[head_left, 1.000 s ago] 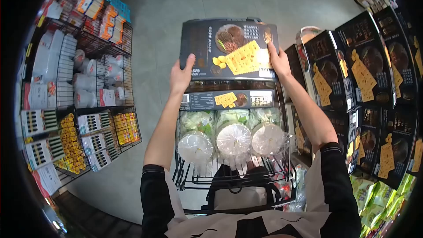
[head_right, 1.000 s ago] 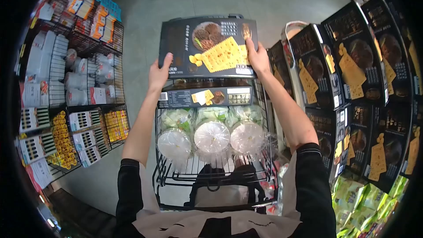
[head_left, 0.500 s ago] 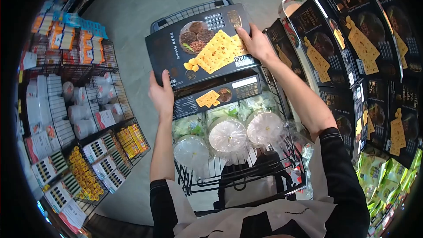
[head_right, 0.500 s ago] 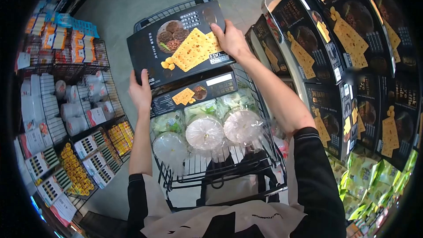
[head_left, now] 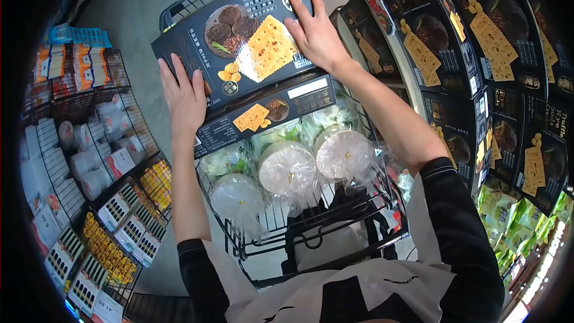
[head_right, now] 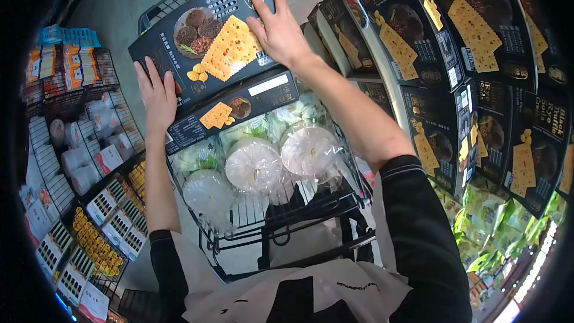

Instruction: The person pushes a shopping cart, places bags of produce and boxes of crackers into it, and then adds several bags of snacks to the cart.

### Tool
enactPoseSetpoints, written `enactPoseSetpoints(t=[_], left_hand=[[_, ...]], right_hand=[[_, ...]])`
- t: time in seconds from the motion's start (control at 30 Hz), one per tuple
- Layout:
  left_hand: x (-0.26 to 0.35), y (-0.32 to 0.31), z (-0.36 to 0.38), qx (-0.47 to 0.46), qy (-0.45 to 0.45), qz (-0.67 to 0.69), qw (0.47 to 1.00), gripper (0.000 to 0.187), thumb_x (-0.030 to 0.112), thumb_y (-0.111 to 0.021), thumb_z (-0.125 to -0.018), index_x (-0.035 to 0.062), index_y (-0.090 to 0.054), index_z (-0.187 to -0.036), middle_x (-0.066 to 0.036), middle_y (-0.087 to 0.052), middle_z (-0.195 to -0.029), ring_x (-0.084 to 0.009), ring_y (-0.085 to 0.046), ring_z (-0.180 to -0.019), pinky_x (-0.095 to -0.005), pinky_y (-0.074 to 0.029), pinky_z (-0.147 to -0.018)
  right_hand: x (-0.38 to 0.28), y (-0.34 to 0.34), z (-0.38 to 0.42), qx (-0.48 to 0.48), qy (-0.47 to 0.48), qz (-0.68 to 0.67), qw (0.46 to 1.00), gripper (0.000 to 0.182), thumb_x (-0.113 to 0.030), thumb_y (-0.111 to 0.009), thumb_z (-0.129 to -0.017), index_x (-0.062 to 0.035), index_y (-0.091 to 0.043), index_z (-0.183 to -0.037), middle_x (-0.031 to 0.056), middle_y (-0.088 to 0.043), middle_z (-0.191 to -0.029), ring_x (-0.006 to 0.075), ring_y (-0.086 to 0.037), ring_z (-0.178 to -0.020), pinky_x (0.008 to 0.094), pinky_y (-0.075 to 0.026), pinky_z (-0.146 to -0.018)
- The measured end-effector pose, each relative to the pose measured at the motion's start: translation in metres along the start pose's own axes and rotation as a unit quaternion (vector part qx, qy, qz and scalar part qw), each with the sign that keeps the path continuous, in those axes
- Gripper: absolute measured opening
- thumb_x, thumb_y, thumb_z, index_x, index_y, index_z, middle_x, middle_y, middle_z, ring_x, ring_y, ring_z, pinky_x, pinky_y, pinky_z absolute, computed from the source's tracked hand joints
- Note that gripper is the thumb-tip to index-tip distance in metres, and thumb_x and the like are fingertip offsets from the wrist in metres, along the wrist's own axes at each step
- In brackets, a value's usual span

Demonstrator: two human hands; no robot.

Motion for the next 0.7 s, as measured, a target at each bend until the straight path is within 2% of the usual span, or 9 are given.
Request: enactPoseSetpoints(t=[0.07,0.3,0.43,0.57,0.6,0.63,0.7], left_hand=[[-0.003,-0.004,0.001,0.001,-0.012,-0.004,1.0,0.07,0.043,-0.039,-0.112,0.0001,-0.022,-0.165,-0.036,-0.011,-0.169,-0.0542,-0.025,-0.152,-0.057,-0.025,-0.125],[-0.009,-0.02,0.004,-0.035,0.026,-0.051,0.998,0.073,0.047,-0.035,-0.112,0.0011,-0.019,-0.166,-0.033,-0.01,-0.17,-0.0532,-0.022,-0.154,-0.0586,-0.021,-0.126],[-0.014,-0.027,0.008,-0.064,0.054,-0.058,0.995,0.074,0.05,-0.032,-0.111,0.0065,-0.013,-0.168,-0.028,-0.004,-0.173,-0.0494,-0.018,-0.156,-0.0586,-0.019,-0.127],[-0.008,-0.019,0.012,-0.161,0.125,-0.037,0.978,0.081,0.058,-0.034,-0.108,0.0144,-0.006,-0.17,-0.024,0.005,-0.175,-0.0464,-0.012,-0.159,-0.0574,-0.013,-0.129],[0.0,-0.013,0.018,-0.198,0.143,-0.044,0.969,0.084,0.062,-0.034,-0.107,0.0178,-0.003,-0.171,-0.023,0.009,-0.175,-0.0454,-0.009,-0.16,-0.0571,-0.01,-0.129],[0.013,-0.006,0.03,-0.216,0.151,-0.053,0.963,0.079,0.06,-0.031,-0.108,0.0181,-0.009,-0.171,-0.023,0.003,-0.176,-0.0461,-0.01,-0.16,-0.0564,-0.01,-0.129],[0.027,0.01,0.054,-0.191,0.15,0.002,0.97,0.072,0.056,-0.028,-0.11,0.016,-0.02,-0.169,-0.024,-0.009,-0.175,-0.0449,-0.015,-0.159,-0.0564,-0.01,-0.129]], right_hand=[[0.0,0.001,0.004,-0.015,-0.008,0.013,1.0,0.062,-0.039,-0.056,-0.107,-0.0207,-0.037,-0.163,0.0311,-0.019,-0.168,0.0512,-0.042,-0.144,0.05,-0.042,-0.117],[0.0,-0.005,0.001,-0.066,-0.025,0.06,0.996,0.067,-0.038,-0.058,-0.106,-0.0179,-0.032,-0.165,0.032,-0.012,-0.17,0.0514,-0.036,-0.148,0.0486,-0.036,-0.121],[0.006,-0.007,0.002,-0.096,-0.028,0.058,0.993,0.073,-0.039,-0.057,-0.106,-0.02,-0.023,-0.168,0.0313,-0.006,-0.171,0.0522,-0.031,-0.151,0.0492,-0.033,-0.124],[0.015,-0.008,0.013,-0.19,-0.095,0.016,0.977,0.085,-0.041,-0.06,-0.104,-0.0234,-0.01,-0.17,0.0325,0.001,-0.171,0.0535,-0.028,-0.152,0.0488,-0.029,-0.125],[0.014,-0.004,0.021,-0.212,-0.095,0.015,0.973,0.084,-0.041,-0.059,-0.104,-0.0225,-0.011,-0.17,0.0331,-0.001,-0.171,0.0518,-0.028,-0.153,0.0475,-0.028,-0.126],[0.014,0.0,0.03,-0.234,-0.095,0.014,0.968,0.083,-0.042,-0.058,-0.104,-0.0215,-0.013,-0.17,0.0336,-0.002,-0.171,0.0502,-0.028,-0.154,0.0462,-0.027,-0.127],[0.009,0.016,0.068,-0.276,-0.128,-0.027,0.952,0.08,-0.043,-0.056,-0.105,-0.02,-0.015,-0.17,0.0325,-0.005,-0.171,0.0476,-0.028,-0.155,0.0445,-0.027,-0.127]])
Point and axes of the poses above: each hand's wrist, its own z-axis away from the middle knuckle, its own y-axis out of the back of the hand, x = y × z, the point moved 6 cm from there along -z, towards the middle knuckle
